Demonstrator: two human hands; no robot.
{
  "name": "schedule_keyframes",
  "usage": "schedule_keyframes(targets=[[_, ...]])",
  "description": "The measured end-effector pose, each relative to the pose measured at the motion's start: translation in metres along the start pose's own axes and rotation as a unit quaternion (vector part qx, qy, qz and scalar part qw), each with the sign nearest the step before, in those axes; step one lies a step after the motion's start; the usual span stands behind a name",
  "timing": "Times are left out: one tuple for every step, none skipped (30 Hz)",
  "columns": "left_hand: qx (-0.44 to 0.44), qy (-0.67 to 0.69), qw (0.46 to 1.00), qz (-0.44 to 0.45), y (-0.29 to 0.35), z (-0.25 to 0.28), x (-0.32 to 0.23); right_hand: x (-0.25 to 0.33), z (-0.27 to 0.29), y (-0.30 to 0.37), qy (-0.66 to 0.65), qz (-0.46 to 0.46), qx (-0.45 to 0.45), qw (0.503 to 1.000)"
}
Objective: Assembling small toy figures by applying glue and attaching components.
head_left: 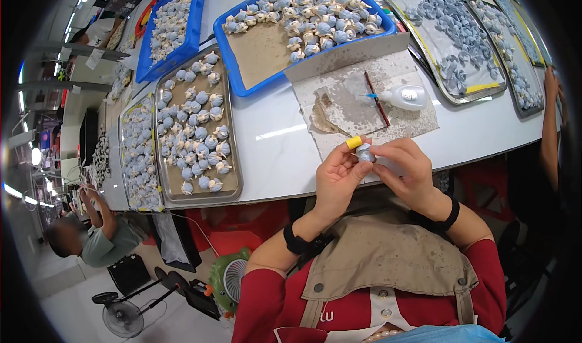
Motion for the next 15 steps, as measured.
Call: schedule_keyframes(targets=[[-0.001, -0.004, 1.0, -0.001, 0.0, 0.0, -0.001, -0.001, 0.0, 0.0, 0.001, -0.001, -0.001, 1.0], [0.001, -0.004, 1.0, 0.0, 0.0, -0.001, -0.001, -0.002, 0.0, 0.0, 0.039, 0.033, -0.002, 0.999], [-0.001, -0.01, 1.0, 0.005, 0.0, -0.001, -0.001, -0.001, 0.0, 0.0, 0.077, 0.066, -0.003, 0.995], [-0.005, -0.015, 1.0, 0.009, 0.0, 0.0, -0.001, -0.001, 0.001, 0.0, 0.077, 0.066, -0.004, 0.995], [-0.005, -0.016, 1.0, 0.01, 0.0, 0.001, 0.0, 0.001, 0.002, -0.001, 0.102, 0.078, -0.007, 0.992], [-0.005, -0.022, 1.0, 0.017, 0.0, 0.001, 0.001, 0.002, 0.003, -0.001, 0.127, 0.091, -0.01, 0.988], [-0.006, -0.027, 0.999, 0.024, 0.0, 0.002, 0.002, 0.004, 0.004, -0.002, 0.126, 0.089, -0.009, 0.988], [-0.007, -0.027, 0.999, 0.026, 0.001, 0.001, 0.002, 0.007, 0.004, -0.002, 0.132, 0.082, -0.005, 0.988], [-0.011, -0.038, 0.999, 0.019, 0.001, 0.0, 0.001, 0.009, 0.004, -0.003, 0.137, 0.075, -0.001, 0.988], [-0.014, -0.05, 0.999, 0.012, 0.001, 0.0, 0.0, 0.009, 0.005, -0.004, 0.138, 0.074, -0.001, 0.988], [-0.013, -0.05, 0.999, 0.013, 0.001, 0.0, 0.0, 0.007, 0.004, -0.005, 0.126, 0.057, 0.012, 0.99], [-0.016, -0.046, 0.999, 0.011, 0.001, 0.001, 0.001, 0.006, 0.004, -0.005, 0.114, 0.039, 0.025, 0.992], [-0.019, -0.042, 0.999, 0.009, 0.001, 0.001, 0.002, 0.007, 0.004, -0.006, 0.114, 0.04, 0.026, 0.992], [-0.019, -0.042, 0.999, 0.009, 0.001, 0.002, 0.002, 0.005, 0.005, -0.005, 0.051, -0.006, 0.024, 0.998], [-0.011, -0.04, 0.999, 0.005, 0.001, 0.002, 0.002, 0.002, 0.005, -0.005, -0.011, -0.051, 0.022, 0.998]])
Point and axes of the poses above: each hand's wrist, its own y-axis away from the middle knuckle, its own z-axis out of the back of the hand, x = y × z, the point moved 3 cm from there along -y, towards the middle knuckle, and after that the axes turned 5 degrees about z, right-handed, at the moved point
